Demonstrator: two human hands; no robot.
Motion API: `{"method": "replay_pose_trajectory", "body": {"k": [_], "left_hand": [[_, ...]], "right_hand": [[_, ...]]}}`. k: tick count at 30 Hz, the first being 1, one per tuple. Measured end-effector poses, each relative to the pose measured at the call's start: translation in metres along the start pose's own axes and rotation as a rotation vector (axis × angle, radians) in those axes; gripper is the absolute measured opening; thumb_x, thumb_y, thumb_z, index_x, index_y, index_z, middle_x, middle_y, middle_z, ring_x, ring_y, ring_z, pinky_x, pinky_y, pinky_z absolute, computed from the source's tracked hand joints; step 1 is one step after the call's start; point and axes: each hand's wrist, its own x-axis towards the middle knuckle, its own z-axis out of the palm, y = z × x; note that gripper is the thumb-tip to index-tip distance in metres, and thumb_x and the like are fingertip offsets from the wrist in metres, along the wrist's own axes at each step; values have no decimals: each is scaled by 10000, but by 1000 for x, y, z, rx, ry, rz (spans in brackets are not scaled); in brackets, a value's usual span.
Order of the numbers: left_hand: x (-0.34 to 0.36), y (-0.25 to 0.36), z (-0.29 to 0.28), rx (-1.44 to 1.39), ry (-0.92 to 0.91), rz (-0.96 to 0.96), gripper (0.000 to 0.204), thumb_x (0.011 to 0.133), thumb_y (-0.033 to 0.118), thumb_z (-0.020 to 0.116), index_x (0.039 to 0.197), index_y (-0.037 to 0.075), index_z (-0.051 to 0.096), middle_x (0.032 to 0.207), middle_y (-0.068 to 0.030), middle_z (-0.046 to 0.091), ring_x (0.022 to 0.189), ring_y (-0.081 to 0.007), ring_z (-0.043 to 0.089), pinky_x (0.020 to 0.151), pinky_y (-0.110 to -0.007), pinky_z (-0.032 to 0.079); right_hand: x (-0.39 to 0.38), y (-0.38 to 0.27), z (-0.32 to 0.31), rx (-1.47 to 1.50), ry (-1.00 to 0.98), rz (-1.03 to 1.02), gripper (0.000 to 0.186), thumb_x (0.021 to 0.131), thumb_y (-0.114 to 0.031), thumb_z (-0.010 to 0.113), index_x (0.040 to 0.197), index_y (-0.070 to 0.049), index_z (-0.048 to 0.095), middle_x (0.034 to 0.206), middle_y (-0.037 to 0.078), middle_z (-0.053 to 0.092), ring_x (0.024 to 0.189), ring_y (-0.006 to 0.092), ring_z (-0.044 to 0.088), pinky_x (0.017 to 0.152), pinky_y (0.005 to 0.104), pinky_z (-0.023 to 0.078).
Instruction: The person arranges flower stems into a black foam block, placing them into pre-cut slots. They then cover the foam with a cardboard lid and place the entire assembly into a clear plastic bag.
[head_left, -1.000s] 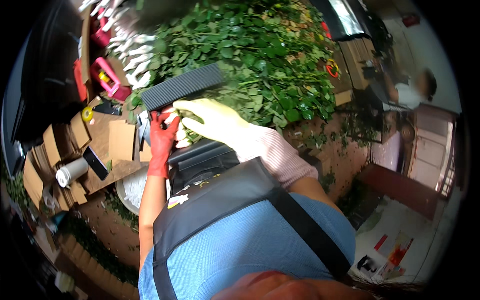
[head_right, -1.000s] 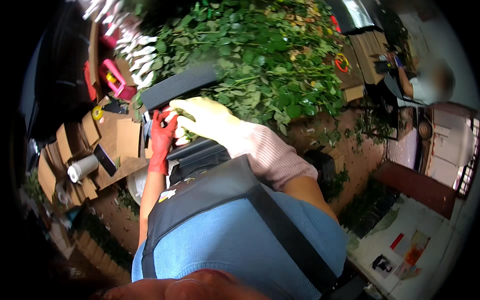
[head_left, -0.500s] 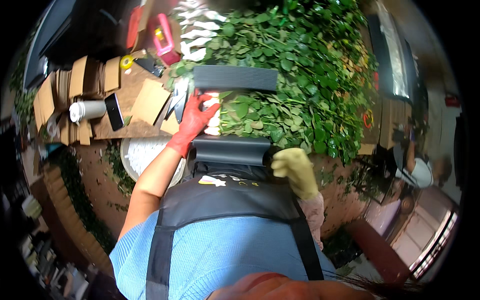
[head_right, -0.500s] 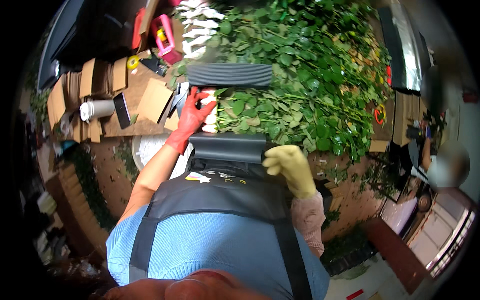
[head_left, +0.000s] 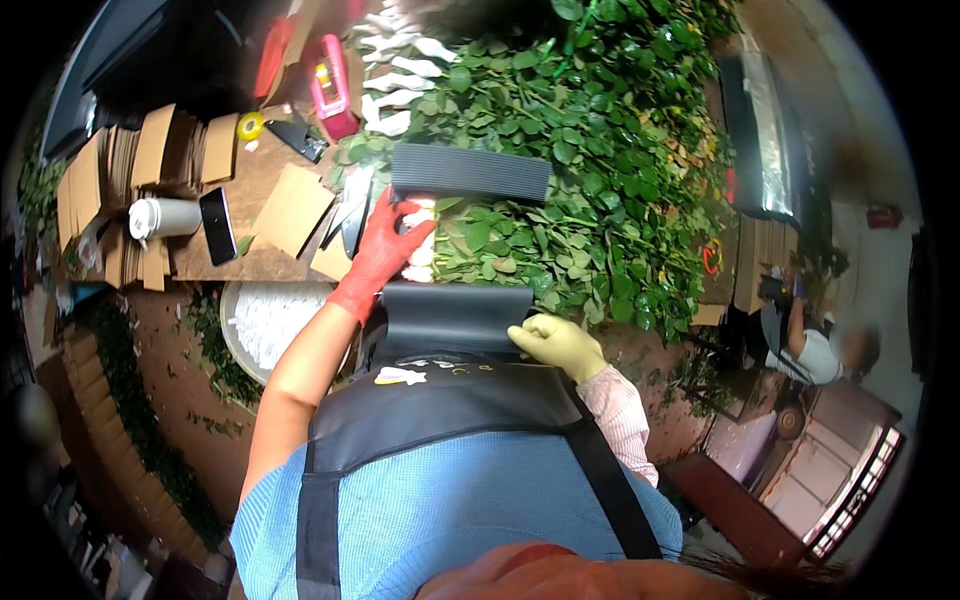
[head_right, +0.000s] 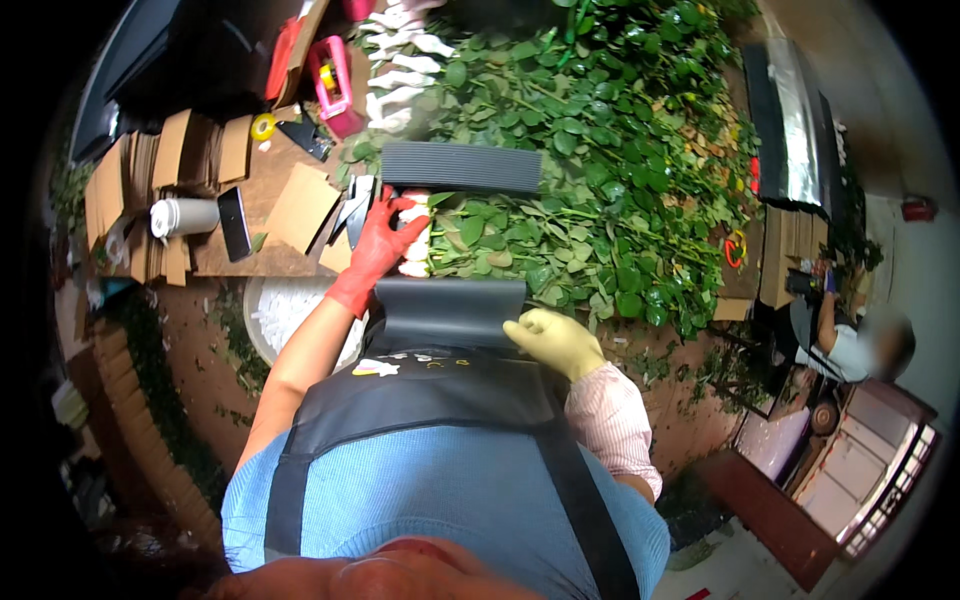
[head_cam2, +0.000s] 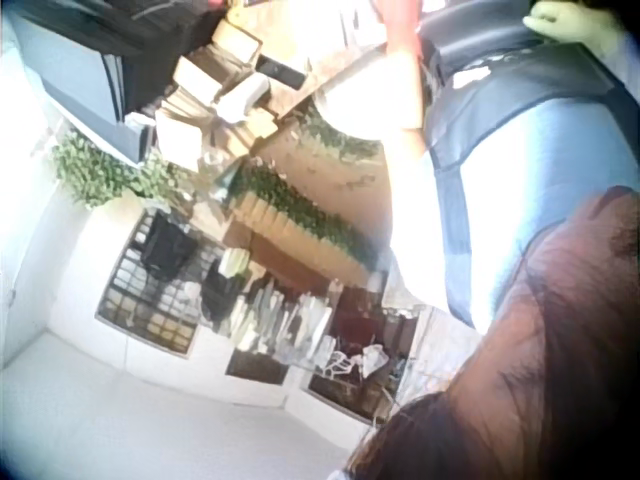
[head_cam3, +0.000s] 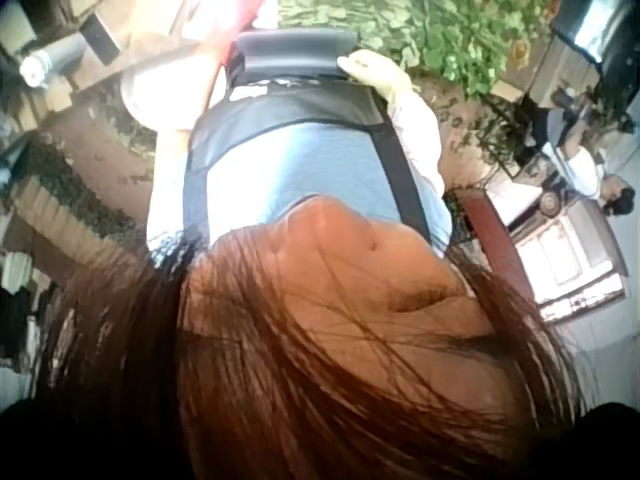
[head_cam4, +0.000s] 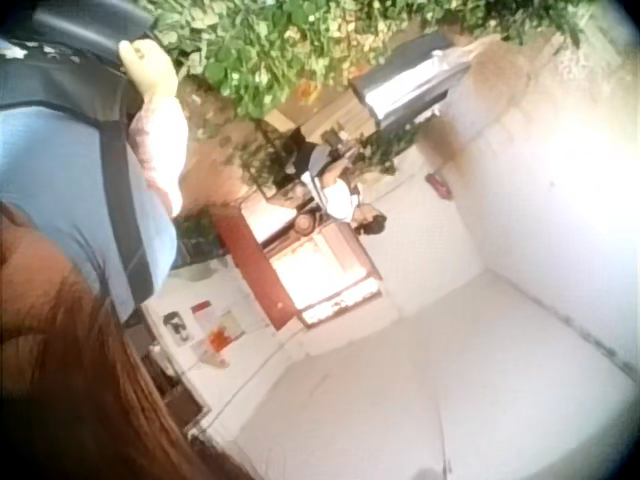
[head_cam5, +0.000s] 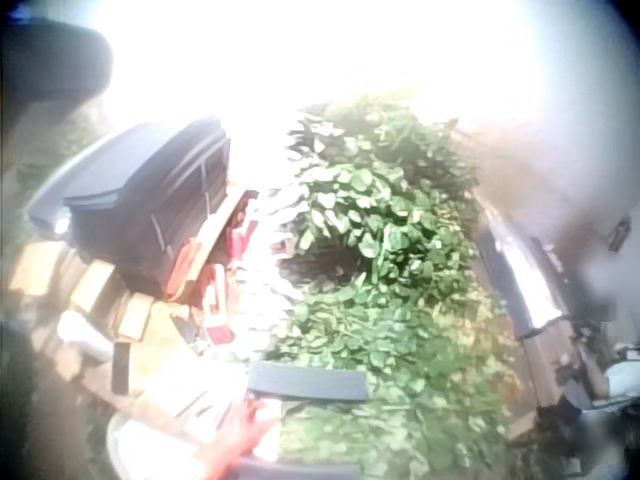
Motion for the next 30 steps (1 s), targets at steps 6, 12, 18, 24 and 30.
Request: {"method": "replay_pose_trajectory", "body": {"k": [6, 12, 18, 24, 30], "left_hand": [[0, -18, 5, 24, 88, 125, 600, 927, 224, 843, 1406, -30, 587, 1245, -122, 725, 1217, -239, 663, 1051, -347, 521], [-5, -13, -16, -387, -179, -43, 492, 1056, 251, 709, 1467, 11, 584, 1298, -91, 721, 1300, -187, 613, 1150, -327, 456], [2, 43, -96, 629, -265, -21, 403, 1049, 292, 688, 1339, 11, 695, 1235, -149, 761, 1060, -310, 730, 902, -355, 567], [2, 61, -32, 658, -384, 882, 700, 1039, 460, 593, 1591, 46, 474, 1570, -191, 547, 1423, -366, 539, 1172, -453, 440], [7, 43, -19, 696, -480, 755, 929, 986, 606, 575, 1706, 91, 293, 1732, -166, 361, 1576, -350, 369, 1303, -496, 246]], "right_hand": [[-37, -32, -24, 1097, -12, -554, 361, 1095, -200, 574, 1311, 68, 683, 1151, 195, 770, 991, 206, 744, 971, 375, 600], [35, -95, -14, -164, 313, -718, 286, 913, -250, 828, 1104, -43, 775, 1160, 144, 772, 1114, 299, 729, 1033, 409, 563], [105, -96, -2, -639, 577, -480, 390, 793, -337, 926, 1079, -103, 804, 1059, 96, 791, 1025, 278, 748, 942, 391, 581], [89, -105, -9, -731, 560, -557, 356, 808, -329, 906, 1053, -97, 793, 1020, 140, 783, 979, 327, 745, 899, 431, 586], [79, -143, -20, -977, 68, -501, 347, 971, -420, 704, 1033, -85, 771, 979, 160, 779, 957, 370, 753, 890, 490, 588]]}}
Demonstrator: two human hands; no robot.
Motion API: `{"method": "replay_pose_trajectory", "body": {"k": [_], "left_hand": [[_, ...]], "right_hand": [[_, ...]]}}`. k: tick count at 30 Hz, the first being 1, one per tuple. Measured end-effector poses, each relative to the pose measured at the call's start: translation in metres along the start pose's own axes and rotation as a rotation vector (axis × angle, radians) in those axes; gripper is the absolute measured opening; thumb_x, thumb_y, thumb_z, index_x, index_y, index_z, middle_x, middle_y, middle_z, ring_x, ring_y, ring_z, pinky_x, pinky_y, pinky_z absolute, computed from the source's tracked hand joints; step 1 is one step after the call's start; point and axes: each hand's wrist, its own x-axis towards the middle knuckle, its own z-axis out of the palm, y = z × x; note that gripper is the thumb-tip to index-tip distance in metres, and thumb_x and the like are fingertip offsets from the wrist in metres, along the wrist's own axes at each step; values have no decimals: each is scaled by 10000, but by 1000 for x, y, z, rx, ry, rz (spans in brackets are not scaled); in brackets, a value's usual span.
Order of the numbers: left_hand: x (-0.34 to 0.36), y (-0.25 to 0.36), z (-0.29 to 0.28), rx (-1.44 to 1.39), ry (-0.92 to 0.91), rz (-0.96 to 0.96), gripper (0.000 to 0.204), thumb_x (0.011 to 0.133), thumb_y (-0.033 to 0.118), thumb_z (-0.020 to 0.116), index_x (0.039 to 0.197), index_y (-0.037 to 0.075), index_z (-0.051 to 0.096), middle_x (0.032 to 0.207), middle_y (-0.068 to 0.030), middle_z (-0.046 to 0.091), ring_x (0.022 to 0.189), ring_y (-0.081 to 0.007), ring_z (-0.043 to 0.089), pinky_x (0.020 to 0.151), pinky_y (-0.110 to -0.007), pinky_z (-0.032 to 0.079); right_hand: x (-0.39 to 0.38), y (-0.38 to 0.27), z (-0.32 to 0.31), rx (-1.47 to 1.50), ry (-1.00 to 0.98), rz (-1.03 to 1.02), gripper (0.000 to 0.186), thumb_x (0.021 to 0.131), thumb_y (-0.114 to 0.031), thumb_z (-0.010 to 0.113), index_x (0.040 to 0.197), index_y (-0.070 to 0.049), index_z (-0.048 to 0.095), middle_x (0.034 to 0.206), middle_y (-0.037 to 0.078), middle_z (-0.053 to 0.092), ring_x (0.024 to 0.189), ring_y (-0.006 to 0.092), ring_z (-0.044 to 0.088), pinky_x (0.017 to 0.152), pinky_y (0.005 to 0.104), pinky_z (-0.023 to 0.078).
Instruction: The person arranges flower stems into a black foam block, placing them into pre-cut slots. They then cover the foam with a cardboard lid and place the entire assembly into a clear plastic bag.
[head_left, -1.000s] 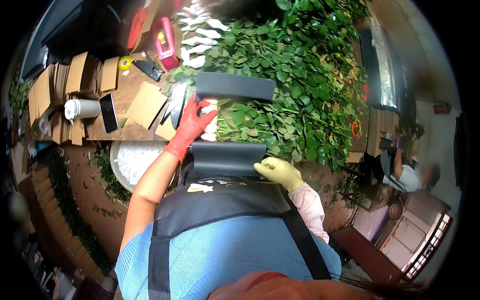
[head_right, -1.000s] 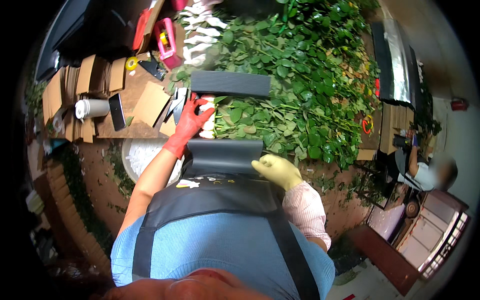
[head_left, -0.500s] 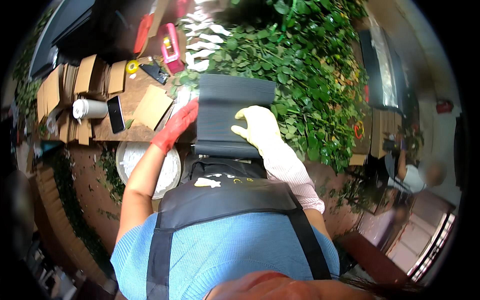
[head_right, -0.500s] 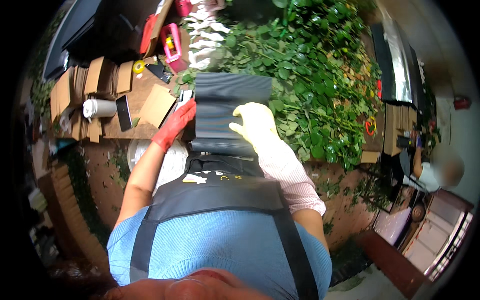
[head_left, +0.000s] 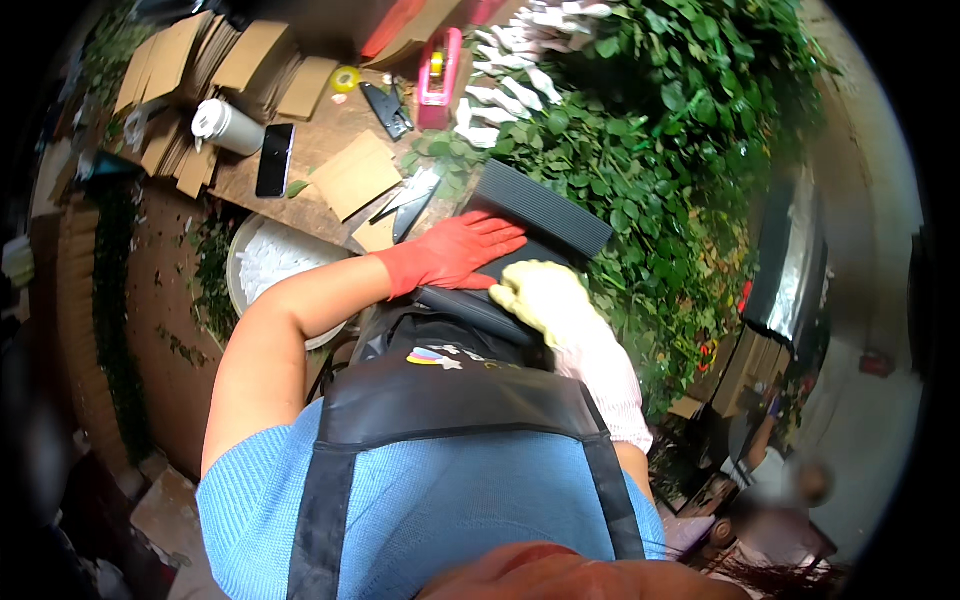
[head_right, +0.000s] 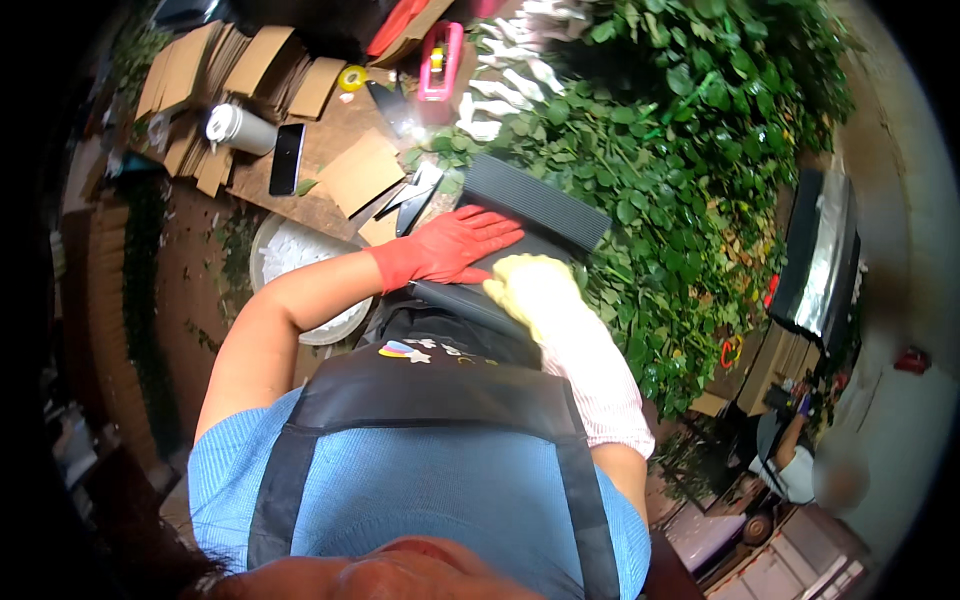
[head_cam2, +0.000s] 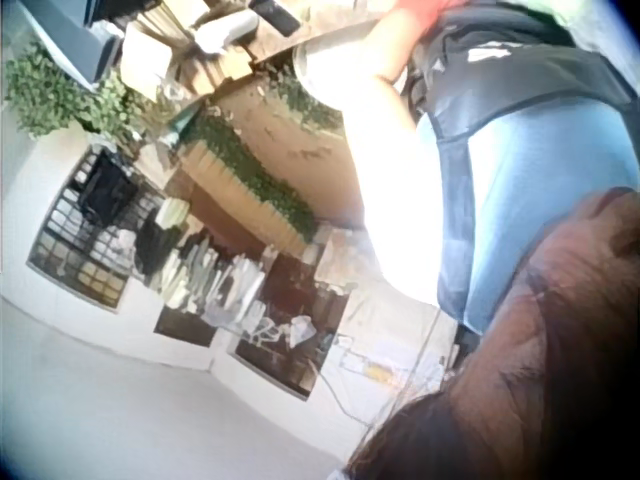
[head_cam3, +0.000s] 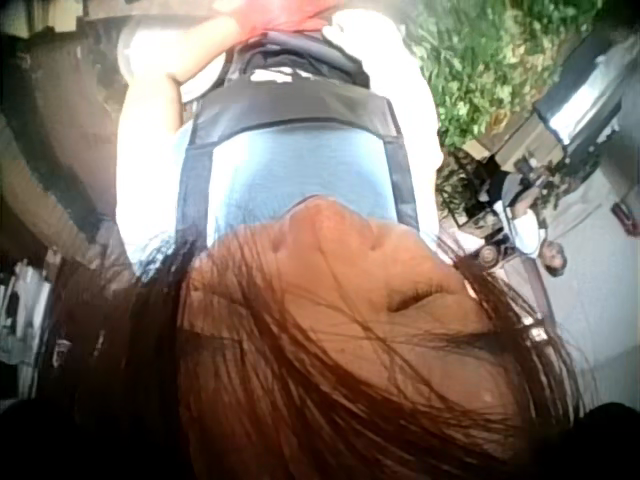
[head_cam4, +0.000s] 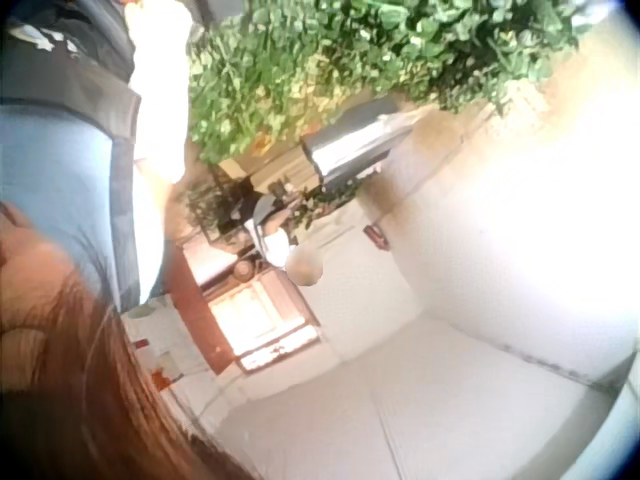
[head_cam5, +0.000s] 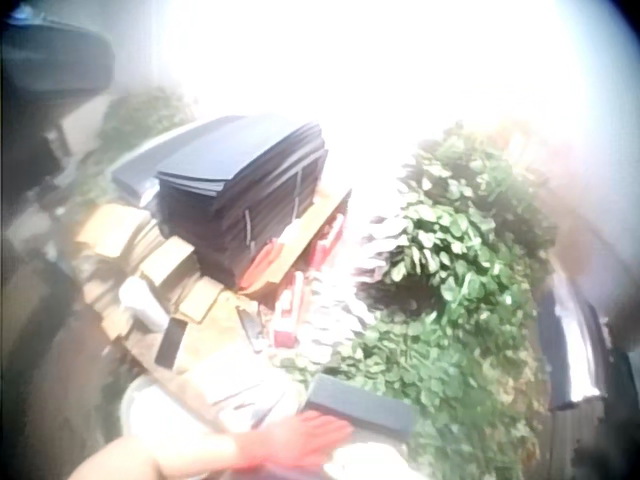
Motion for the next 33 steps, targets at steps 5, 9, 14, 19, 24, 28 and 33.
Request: {"method": "replay_pose_trajectory", "body": {"k": [5, 9, 14, 19, 24, 28, 33], "left_hand": [[1, -4, 16, -93, 45, -4, 922, 956, 617, 581, 1673, 83, 355, 1730, -169, 361, 1567, -335, 378, 1301, -490, 245], [4, -8, 33, 2110, -76, 164, 915, 929, 550, 658, 1673, 108, 362, 1754, -149, 326, 1609, -291, 312, 1327, -485, 213], [-4, -9, 34, 4493, -689, -95, 742, 1028, 433, 583, 1672, 129, 373, 1756, -120, 330, 1619, -258, 299, 1334, -445, 209], [-1, -14, 44, 4346, -546, -85, 687, 1047, 443, 539, 1651, 147, 401, 1739, -100, 364, 1604, -254, 325, 1324, -444, 229], [21, -19, 79, 4214, -310, -201, 638, 1065, 452, 495, 1630, 164, 428, 1722, -80, 399, 1590, -250, 350, 1313, -442, 249], [29, -24, 92, 4168, -182, -314, 604, 1080, 459, 460, 1614, 178, 450, 1708, -63, 426, 1579, -247, 371, 1305, -442, 265], [8, -30, 80, 2631, 119, 30, 553, 1099, 461, 404, 1585, 208, 483, 1684, -21, 463, 1579, -231, 356, 1317, -436, 221]], "right_hand": [[36, -41, -24, -97, -83, -226, 360, 996, -437, 665, 1044, -93, 757, 985, 166, 777, 958, 367, 755, 898, 491, 588], [71, -81, -41, 114, 289, -543, 314, 1022, -378, 631, 1031, -83, 739, 938, 178, 759, 904, 386, 738, 836, 502, 580], [221, -129, 13, -255, 423, -637, 444, 960, -195, 655, 1356, 1, 615, 1141, 208, 731, 1015, 372, 723, 823, 495, 584], [281, -141, 41, -475, 358, -465, 447, 946, -170, 546, 1336, 5, 674, 1277, 185, 713, 1050, 340, 714, 855, 470, 607], [157, -97, -30, 7, 594, -572, 390, 920, -124, 664, 1286, 9, 684, 1155, 169, 726, 961, 388, 708, 850, 465, 601], [41, -49, -15, 897, 428, -237, 365, 1058, -287, 667, 1301, -16, 695, 1148, 96, 774, 955, 235, 744, 852, 368, 583], [2, 10, 42, 1198, 107, 349, 324, 1089, -349, 688, 1141, -30, 710, 951, 17, 729, 798, 94, 696, 726, 253, 581]]}}
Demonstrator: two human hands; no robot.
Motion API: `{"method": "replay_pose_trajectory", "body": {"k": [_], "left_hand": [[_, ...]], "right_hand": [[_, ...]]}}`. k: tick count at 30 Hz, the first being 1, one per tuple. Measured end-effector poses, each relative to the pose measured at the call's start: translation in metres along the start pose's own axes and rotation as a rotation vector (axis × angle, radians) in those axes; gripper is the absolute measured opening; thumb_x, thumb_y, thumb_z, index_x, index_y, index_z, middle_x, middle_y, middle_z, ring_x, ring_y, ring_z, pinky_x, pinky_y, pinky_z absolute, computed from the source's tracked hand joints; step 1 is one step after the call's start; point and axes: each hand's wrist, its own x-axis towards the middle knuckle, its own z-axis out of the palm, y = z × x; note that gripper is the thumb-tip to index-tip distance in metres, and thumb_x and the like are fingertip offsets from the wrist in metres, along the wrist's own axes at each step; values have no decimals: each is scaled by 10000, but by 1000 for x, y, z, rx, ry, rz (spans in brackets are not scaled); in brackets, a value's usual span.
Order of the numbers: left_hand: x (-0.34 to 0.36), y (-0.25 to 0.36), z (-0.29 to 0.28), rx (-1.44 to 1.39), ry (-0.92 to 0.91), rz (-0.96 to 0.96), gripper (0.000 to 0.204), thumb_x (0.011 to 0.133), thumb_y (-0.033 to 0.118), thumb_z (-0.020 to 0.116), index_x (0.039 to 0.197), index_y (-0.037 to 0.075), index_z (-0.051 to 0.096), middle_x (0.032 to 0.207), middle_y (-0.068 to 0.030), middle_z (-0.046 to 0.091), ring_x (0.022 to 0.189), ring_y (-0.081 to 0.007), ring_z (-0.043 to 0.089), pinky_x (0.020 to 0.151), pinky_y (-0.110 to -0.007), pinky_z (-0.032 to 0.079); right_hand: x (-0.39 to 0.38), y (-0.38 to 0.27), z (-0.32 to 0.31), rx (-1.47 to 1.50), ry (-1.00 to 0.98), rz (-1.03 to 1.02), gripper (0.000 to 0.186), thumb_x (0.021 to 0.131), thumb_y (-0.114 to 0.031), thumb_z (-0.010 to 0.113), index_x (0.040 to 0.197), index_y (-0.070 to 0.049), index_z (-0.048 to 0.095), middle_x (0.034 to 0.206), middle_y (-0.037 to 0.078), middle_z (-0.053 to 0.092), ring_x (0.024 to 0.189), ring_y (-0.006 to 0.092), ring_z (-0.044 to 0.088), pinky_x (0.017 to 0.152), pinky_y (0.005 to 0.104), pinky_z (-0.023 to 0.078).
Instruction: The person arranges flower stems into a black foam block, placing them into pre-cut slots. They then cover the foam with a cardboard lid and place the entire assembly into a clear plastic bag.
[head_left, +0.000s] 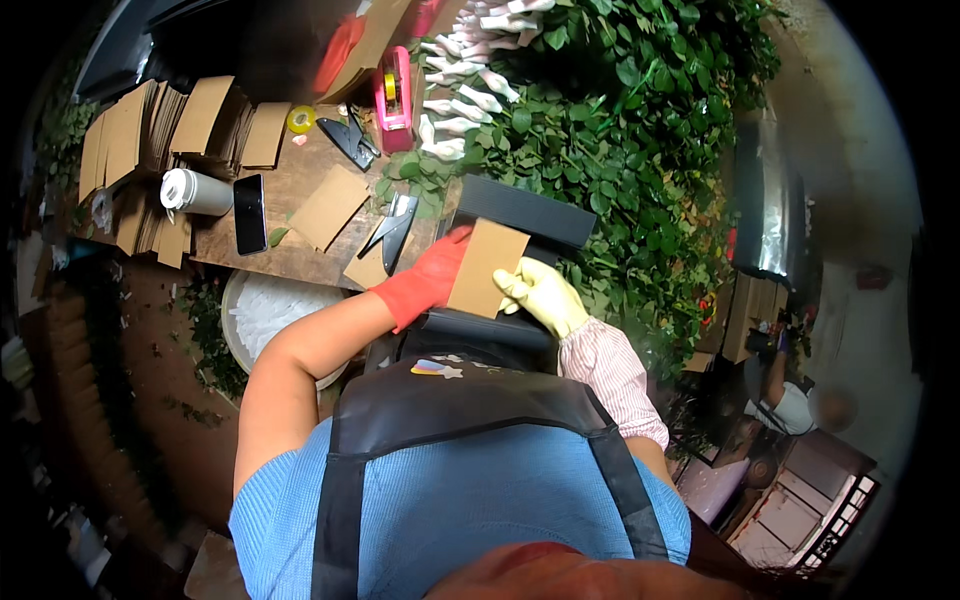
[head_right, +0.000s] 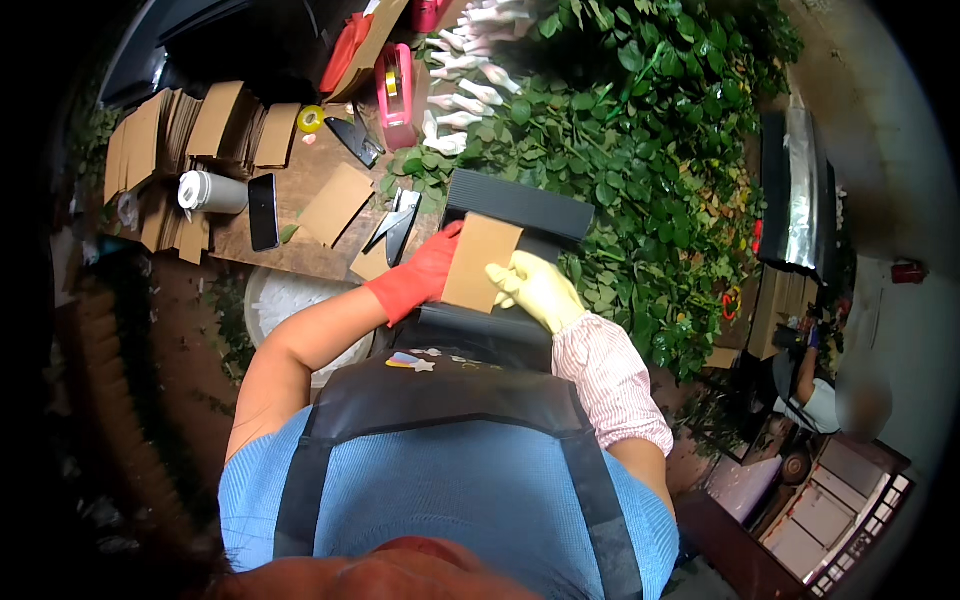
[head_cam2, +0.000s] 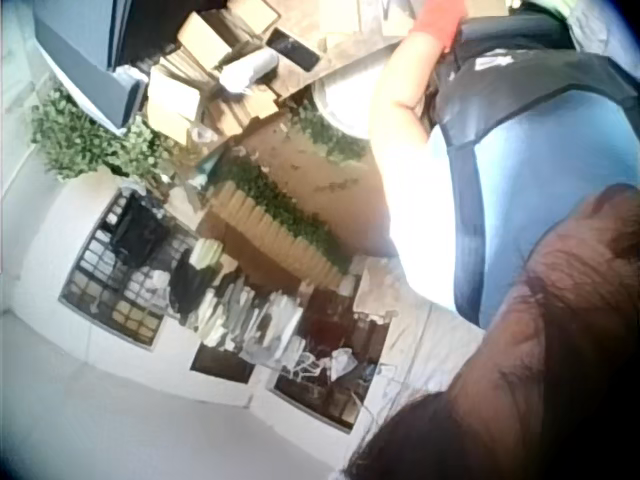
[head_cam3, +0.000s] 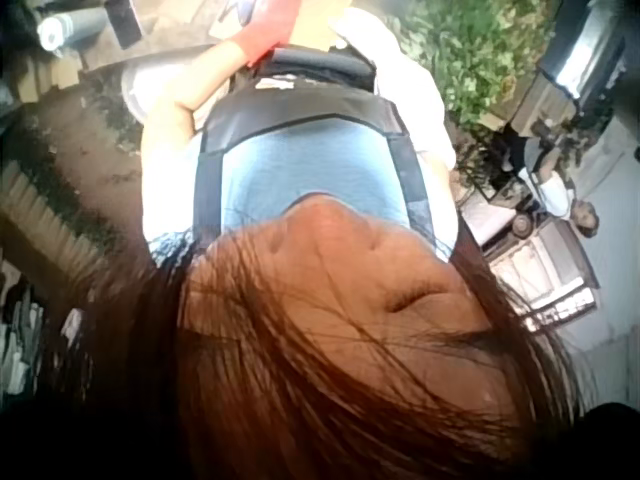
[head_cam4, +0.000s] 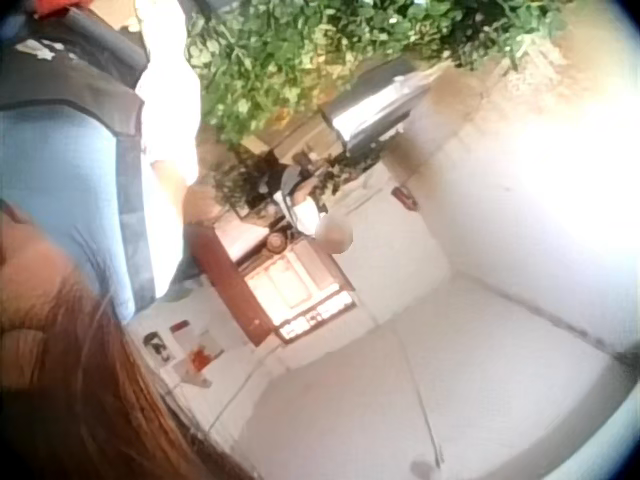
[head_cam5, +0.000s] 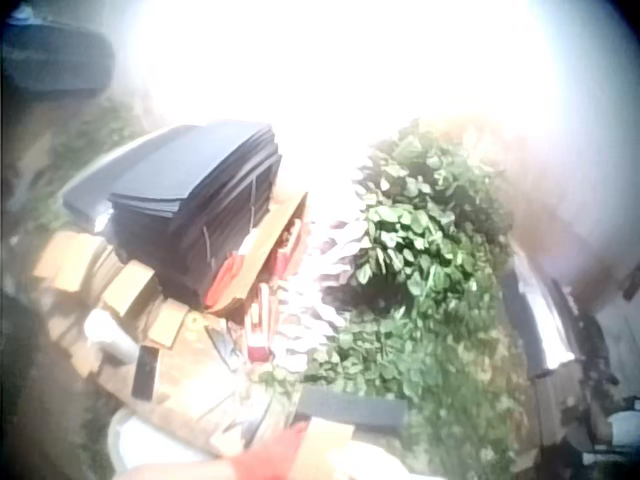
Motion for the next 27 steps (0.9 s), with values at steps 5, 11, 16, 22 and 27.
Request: {"method": "replay_pose_trajectory", "body": {"k": [5, 11, 16, 22, 27], "left_hand": [[-19, -22, 34, -1883, 203, -200, 479, 1028, 321, 600, 1479, 164, 589, 1595, -72, 559, 1502, -266, 458, 1281, -460, 287], [-56, -72, 93, -2535, 69, -551, 430, 907, 146, 784, 1314, 44, 691, 1392, -158, 691, 1205, -341, 680, 1024, -452, 555], [-42, -95, 87, -2692, 54, -363, 294, 898, 119, 773, 1176, 39, 718, 1169, -128, 742, 986, -345, 716, 803, -417, 598], [-17, -95, 69, -2725, -102, -316, 231, 916, 110, 743, 1129, 21, 740, 1141, -120, 740, 1006, -347, 699, 830, -442, 599], [-22, -100, 67, -2721, -157, -313, 263, 891, 81, 794, 1147, 28, 767, 1149, -122, 758, 1029, -337, 726, 864, -422, 611]], "right_hand": [[29, 15, -6, 90, -189, 24, 350, 1118, -375, 625, 1196, -44, 705, 972, 35, 761, 775, 108, 724, 701, 245, 574], [34, 23, -7, -3, -178, 28, 432, 1114, -398, 599, 1305, -17, 666, 912, 72, 744, 797, 151, 766, 726, 290, 608], [28, 6, -9, -30, -148, 64, 404, 1105, -396, 606, 1177, -2, 664, 840, 77, 746, 715, 154, 749, 662, 283, 599], [-4, -48, -23, -442, -140, 190, 404, 1084, -431, 624, 988, -59, 749, 753, 60, 742, 618, 142, 676, 592, 316, 543], [25, -73, -103, -168, 460, -426, 299, 1070, -305, 627, 1250, -95, 742, 1152, 84, 779, 916, 204, 753, 875, 356, 584]]}}
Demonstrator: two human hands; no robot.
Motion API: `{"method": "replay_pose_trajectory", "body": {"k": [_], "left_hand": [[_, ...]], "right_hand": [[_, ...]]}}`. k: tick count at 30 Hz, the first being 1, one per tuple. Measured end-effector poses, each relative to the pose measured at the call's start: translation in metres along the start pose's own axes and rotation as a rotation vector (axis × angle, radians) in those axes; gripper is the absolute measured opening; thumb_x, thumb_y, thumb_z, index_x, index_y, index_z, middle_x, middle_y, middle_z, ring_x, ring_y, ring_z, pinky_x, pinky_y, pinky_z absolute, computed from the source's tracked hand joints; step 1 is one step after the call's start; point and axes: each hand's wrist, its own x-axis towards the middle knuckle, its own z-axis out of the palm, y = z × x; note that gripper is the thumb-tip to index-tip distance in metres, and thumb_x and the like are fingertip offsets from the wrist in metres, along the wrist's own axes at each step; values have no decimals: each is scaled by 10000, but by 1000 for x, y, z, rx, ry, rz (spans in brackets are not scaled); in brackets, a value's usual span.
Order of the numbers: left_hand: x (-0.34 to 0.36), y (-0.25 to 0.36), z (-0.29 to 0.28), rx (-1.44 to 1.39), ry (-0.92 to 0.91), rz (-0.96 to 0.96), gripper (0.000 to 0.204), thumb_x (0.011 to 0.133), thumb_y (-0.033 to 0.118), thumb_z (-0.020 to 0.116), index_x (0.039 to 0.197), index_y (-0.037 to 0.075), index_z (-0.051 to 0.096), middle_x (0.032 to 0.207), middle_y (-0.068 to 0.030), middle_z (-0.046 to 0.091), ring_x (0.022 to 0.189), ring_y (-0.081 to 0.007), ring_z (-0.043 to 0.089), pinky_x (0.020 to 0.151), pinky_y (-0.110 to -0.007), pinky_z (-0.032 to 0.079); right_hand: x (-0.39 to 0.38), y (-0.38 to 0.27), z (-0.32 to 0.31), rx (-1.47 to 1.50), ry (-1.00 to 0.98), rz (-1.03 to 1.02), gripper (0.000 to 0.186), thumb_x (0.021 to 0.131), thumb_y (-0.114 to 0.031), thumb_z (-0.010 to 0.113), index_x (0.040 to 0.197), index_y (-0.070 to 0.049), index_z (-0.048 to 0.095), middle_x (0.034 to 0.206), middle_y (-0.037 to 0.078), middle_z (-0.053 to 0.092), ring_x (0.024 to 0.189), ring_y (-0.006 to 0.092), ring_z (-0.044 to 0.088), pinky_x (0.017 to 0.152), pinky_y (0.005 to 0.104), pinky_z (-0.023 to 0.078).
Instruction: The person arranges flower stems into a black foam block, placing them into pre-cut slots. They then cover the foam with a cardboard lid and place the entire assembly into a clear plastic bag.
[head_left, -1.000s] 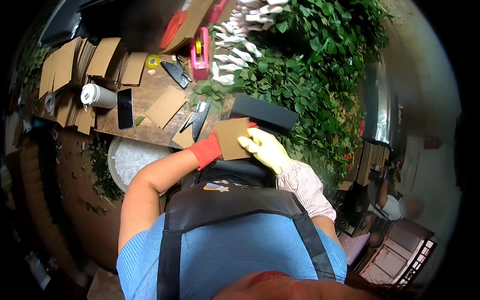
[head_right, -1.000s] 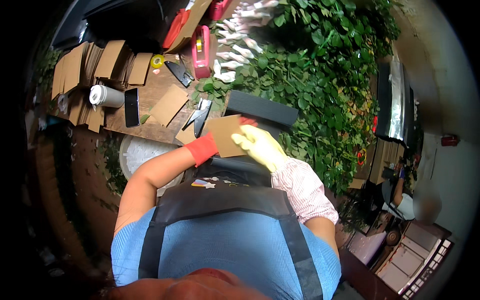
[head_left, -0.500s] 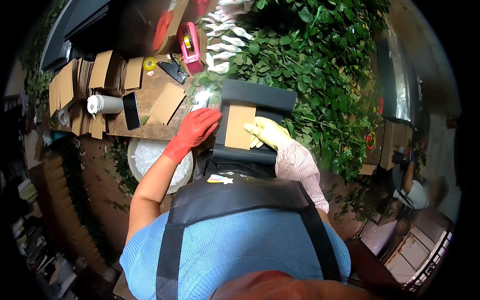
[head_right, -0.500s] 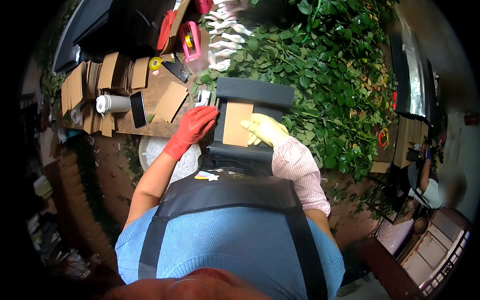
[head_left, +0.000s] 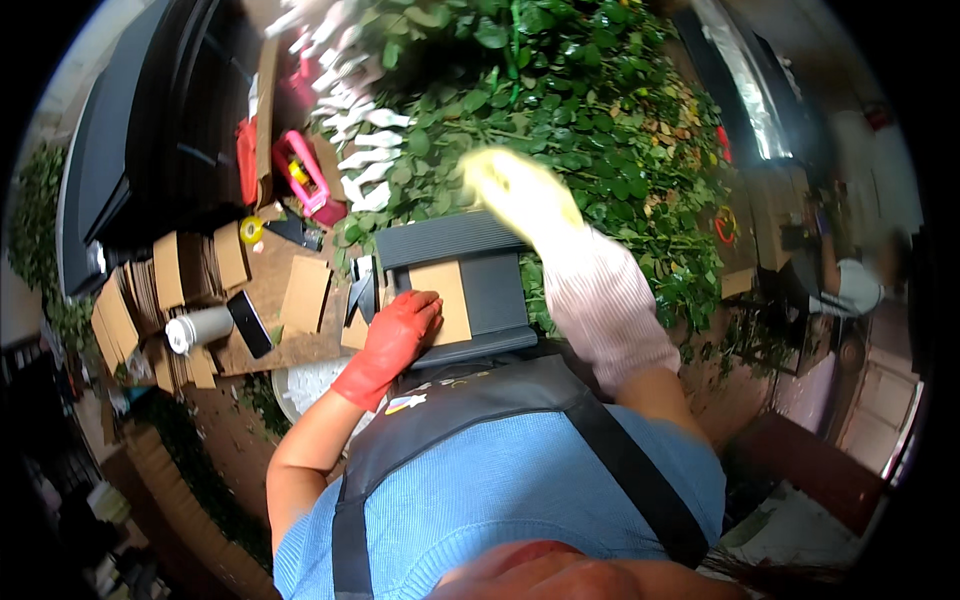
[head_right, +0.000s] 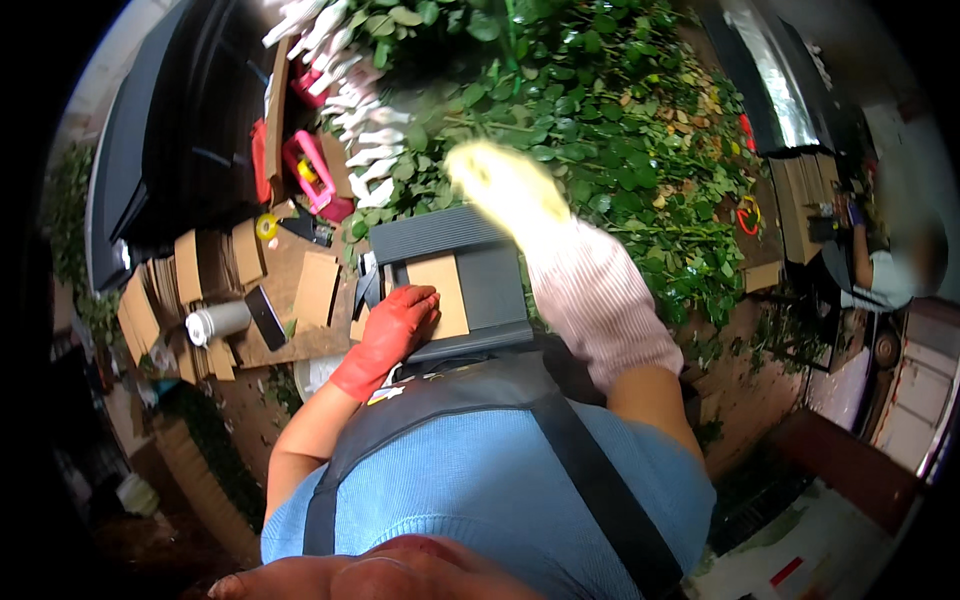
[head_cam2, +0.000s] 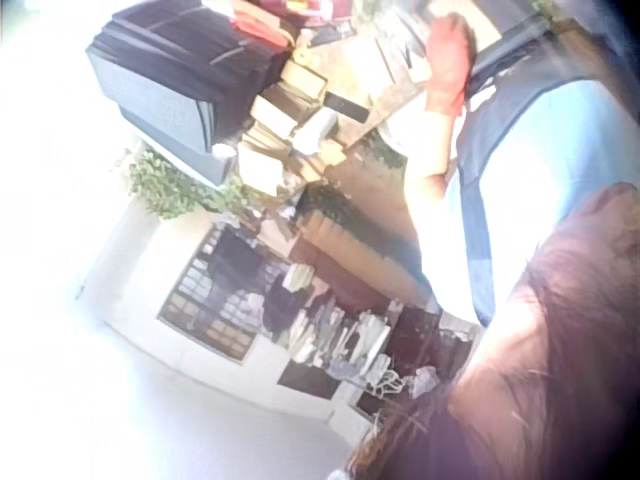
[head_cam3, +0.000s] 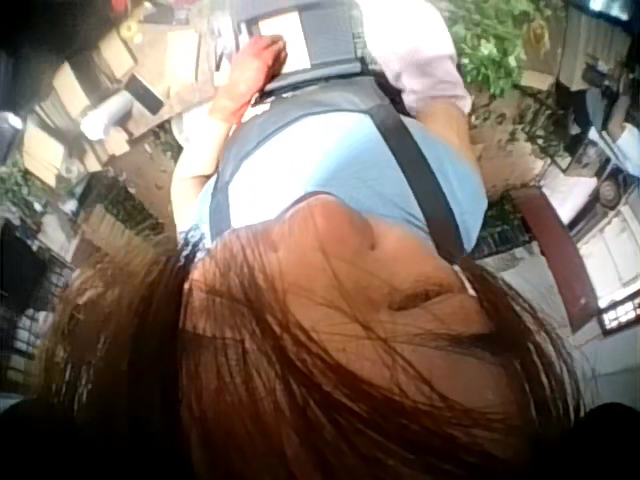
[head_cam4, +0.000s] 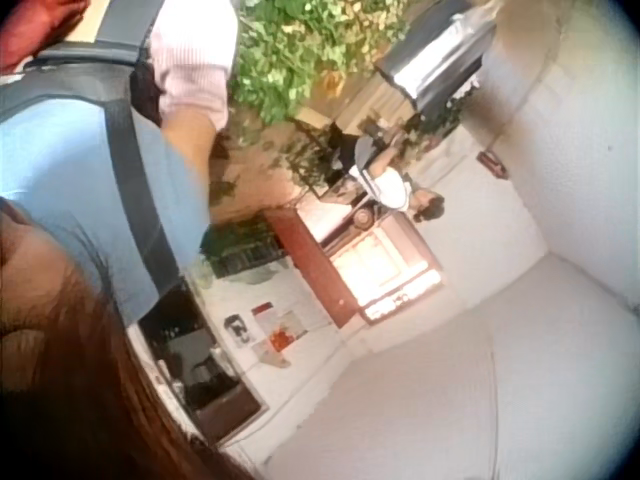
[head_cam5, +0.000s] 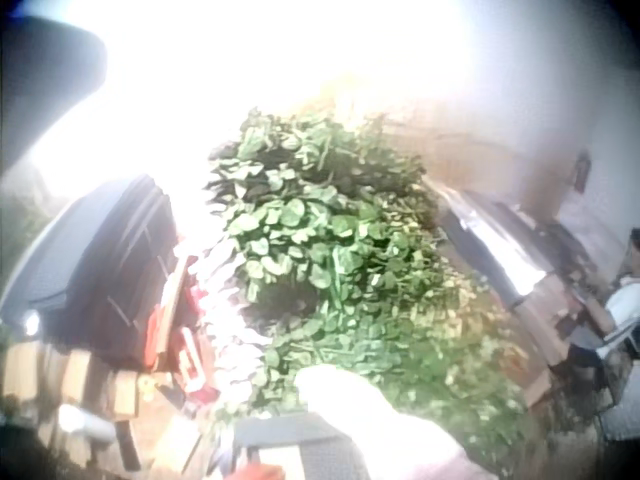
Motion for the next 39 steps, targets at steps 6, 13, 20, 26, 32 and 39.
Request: {"method": "replay_pose_trajectory", "body": {"k": [6, 13, 20, 26, 32, 39], "left_hand": [[3, 5, -2, 14, -4, -8, 244, 909, 90, 781, 1145, 33, 770, 1200, -117, 754, 1063, -334, 720, 875, -420, 614], [1, 5, 0, 2, -4, -38, 232, 889, 88, 786, 1115, 38, 779, 1184, -115, 763, 1086, -335, 719, 943, -451, 605], [-2, -3, 1, 103, -43, 15, 354, 833, 165, 861, 1162, 51, 792, 1248, -130, 762, 1333, -419, 632, 1210, -641, 385], [-5, -6, -2, -25, -88, -65, 727, 770, 372, 943, 1372, 51, 691, 1320, -157, 732, 1360, -454, 602, 1239, -633, 347], [-8, -3, -9, -495, -89, -375, 1291, 648, 514, 1000, 1689, 127, 341, 1543, -170, 614, 1464, -353, 543, 1301, -577, 235], [-5, 1, -13, -197, -206, -163, 392, 803, 239, 931, 1185, 214, 848, 1430, -170, 655, 1498, -446, 462, 1291, -623, 211]], "right_hand": [[124, 75, -14, -1101, -74, 162, 266, 962, -198, 717, 1215, -138, 772, 1442, 41, 664, 1426, 240, 538, 1232, 476, 361], [69, 54, -48, -144, 366, -553, 289, 921, -34, 661, 1185, -82, 767, 1314, 88, 747, 1204, 287, 697, 1071, 380, 548], [-9, 75, -107, -869, 404, -632, 435, 965, 38, 584, 1313, -150, 766, 1263, 89, 791, 1076, 232, 779, 937, 316, 624], [-99, 61, -122, -652, 369, -448, 606, 841, 210, 542, 1313, -98, 765, 1279, 145, 775, 1166, 294, 760, 1053, 382, 597], [-171, 68, -59, -636, -312, 43, 567, 874, 84, 550, 1346, -160, 747, 1264, 164, 763, 1105, 371, 741, 981, 440, 603], [-135, 67, -76, -798, -731, 62, 495, 968, -358, 725, 1434, -206, 656, 1199, 153, 775, 1075, 400, 736, 949, 501, 597]]}}
